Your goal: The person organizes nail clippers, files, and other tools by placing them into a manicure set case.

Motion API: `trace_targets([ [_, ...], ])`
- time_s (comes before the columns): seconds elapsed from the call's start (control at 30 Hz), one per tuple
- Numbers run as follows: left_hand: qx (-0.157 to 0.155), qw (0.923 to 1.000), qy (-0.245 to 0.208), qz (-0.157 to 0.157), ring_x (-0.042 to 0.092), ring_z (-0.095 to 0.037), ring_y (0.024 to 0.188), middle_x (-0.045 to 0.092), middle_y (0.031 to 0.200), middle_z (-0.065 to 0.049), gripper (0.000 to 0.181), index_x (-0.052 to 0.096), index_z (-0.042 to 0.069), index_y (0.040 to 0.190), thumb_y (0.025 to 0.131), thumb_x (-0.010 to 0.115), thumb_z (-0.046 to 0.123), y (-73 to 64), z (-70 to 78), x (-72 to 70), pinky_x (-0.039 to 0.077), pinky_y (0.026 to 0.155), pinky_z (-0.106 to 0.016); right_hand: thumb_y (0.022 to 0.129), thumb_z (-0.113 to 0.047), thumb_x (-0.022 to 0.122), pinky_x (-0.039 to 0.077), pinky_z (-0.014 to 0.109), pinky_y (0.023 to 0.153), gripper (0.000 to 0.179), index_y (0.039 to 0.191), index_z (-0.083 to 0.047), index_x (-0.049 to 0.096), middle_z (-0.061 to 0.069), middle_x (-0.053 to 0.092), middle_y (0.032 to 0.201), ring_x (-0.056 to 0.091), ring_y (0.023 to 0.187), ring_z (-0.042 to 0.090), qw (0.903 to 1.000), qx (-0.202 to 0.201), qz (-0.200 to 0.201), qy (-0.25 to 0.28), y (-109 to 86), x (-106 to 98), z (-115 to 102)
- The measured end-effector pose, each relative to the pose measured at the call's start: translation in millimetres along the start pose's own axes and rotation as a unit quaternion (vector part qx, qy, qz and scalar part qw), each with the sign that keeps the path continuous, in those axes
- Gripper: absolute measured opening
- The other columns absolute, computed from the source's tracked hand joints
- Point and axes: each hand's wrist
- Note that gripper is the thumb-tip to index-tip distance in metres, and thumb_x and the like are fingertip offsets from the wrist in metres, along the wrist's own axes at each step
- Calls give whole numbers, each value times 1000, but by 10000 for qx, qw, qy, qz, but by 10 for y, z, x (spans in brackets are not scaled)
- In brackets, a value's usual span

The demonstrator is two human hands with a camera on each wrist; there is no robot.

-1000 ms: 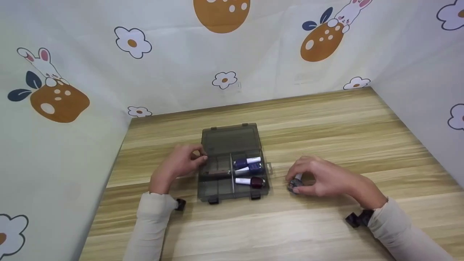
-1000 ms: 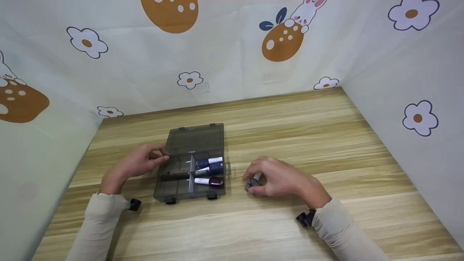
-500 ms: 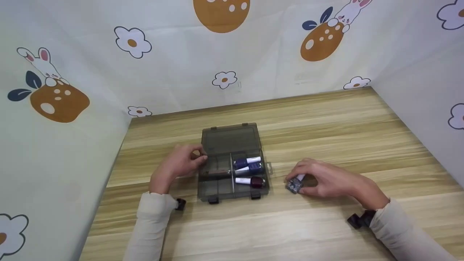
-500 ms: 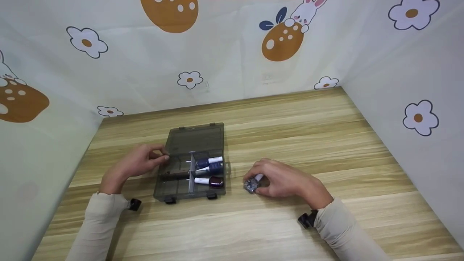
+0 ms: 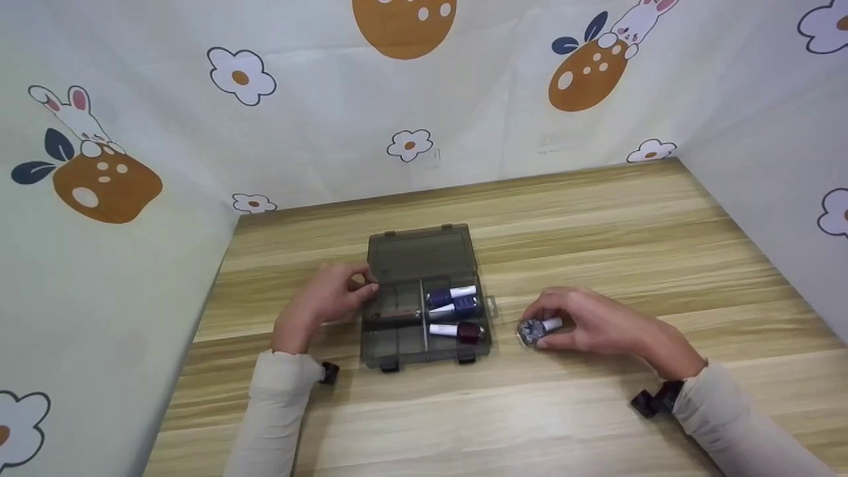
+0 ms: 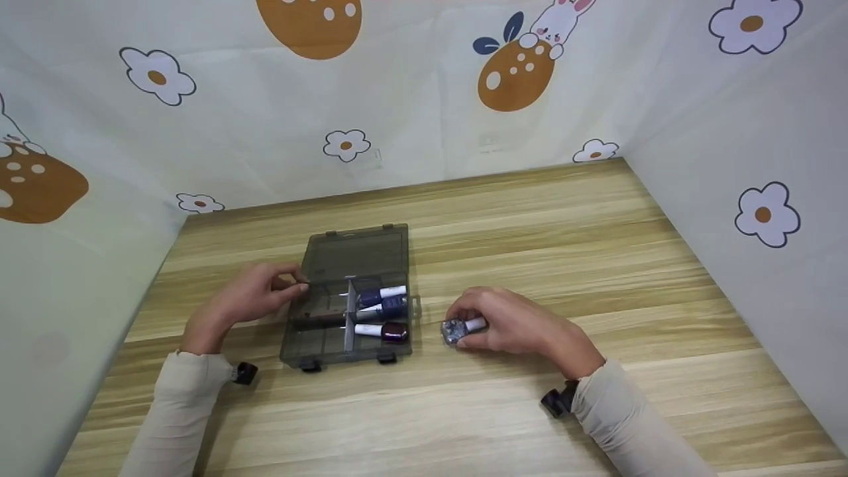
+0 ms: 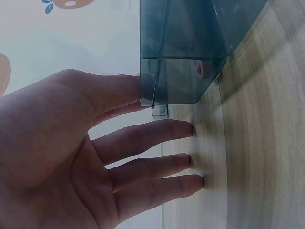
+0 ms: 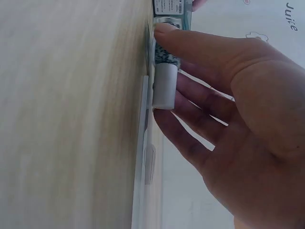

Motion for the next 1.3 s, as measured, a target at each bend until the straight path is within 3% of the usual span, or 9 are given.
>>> trace_targets([
  [0.33,57,9999,94,73,77,-31,116,81,120,-12,10,76,16,109,107,69,22,-18,-10,-18,64,100,-55,91,-30,89,63,30,89,39,127,-24,74,-13,74,112,69,100,8,9986,-83,484,217,148,46,-129],
  [0.47,135,9998,146,73,78,-30,112,81,117,-13,10,75,15,108,107,68,23,-7,-23,-18,63,97,-54,92,-33,88,63,28,85,38,126,-22,75,-11,74,110,69,97,7,9973,-293,638,221,240,90,-199],
  [0.83,162,9998,89,-3,77,-33,119,81,121,-12,13,76,14,112,108,69,24,9,-7,-8,62,103,-56,94,-37,85,65,30,77,40,127,-16,74,-7,75,108,68,90,9,9968,-497,587,197,391,178,-318],
  [1.3,143,9997,182,30,77,-35,117,80,122,-14,12,76,16,112,106,70,25,13,-14,-15,61,104,-57,95,-39,85,64,35,97,42,129,-17,74,-7,75,117,71,106,10,9951,-706,678,-101,555,261,-443],
])
Point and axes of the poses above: each hand's wrist, its own y-axis towards the middle knuckle, its own x-axis out of the palm, z = x × y
